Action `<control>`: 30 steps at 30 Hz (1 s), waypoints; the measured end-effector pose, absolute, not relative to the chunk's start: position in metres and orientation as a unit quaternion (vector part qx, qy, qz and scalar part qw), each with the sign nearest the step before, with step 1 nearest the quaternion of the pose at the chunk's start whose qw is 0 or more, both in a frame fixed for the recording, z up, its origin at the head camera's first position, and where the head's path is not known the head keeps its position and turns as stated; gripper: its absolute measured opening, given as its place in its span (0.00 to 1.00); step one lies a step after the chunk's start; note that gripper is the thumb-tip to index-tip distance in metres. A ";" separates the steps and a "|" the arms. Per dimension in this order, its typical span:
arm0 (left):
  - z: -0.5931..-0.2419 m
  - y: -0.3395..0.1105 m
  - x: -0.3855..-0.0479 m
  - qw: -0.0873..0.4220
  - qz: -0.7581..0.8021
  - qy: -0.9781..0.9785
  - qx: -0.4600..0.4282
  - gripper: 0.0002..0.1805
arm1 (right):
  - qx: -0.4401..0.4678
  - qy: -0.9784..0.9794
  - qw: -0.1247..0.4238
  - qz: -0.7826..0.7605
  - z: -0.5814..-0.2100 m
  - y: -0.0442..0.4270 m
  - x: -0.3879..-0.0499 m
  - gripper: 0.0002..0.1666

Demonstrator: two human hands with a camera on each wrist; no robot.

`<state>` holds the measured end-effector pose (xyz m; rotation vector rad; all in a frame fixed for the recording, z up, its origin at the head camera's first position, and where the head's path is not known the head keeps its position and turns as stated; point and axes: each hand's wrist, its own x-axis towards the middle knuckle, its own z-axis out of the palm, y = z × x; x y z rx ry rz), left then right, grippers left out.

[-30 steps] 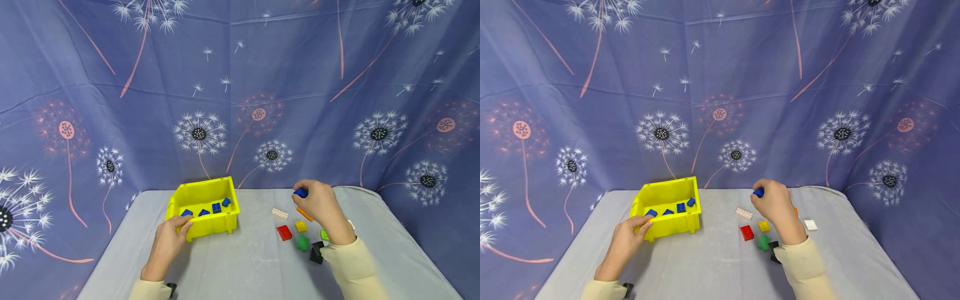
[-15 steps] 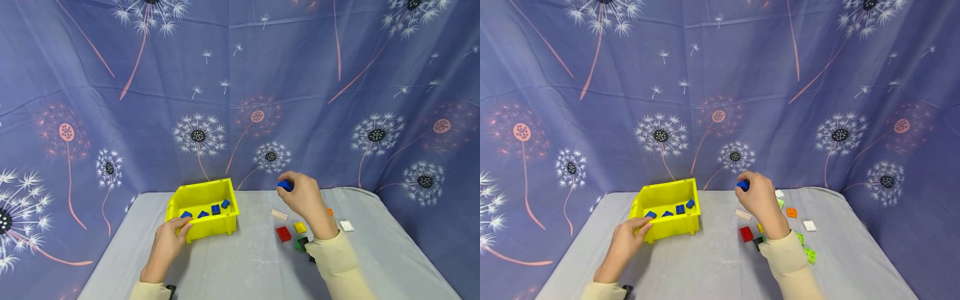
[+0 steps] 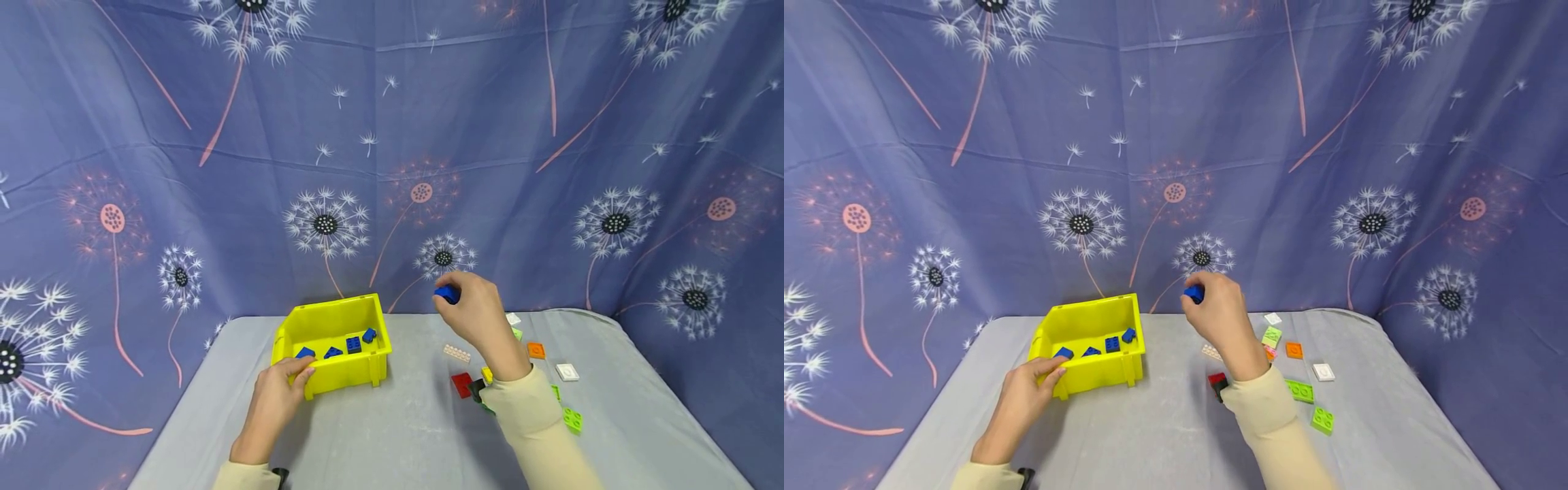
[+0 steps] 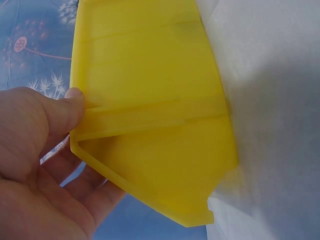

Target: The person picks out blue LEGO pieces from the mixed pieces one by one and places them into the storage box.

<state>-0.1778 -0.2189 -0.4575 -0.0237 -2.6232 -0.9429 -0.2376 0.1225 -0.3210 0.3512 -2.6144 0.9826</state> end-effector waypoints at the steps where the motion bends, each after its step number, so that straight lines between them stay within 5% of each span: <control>1: -0.458 -0.219 -0.178 0.177 -0.333 -0.926 -0.008 0.14 | 0.124 -0.916 0.161 0.347 -0.321 0.120 -0.238 0.13; 30: -0.458 -0.218 -0.178 0.180 -0.334 -0.925 -0.006 0.14 | 0.189 -0.904 0.134 0.360 -0.307 0.037 -0.241 0.12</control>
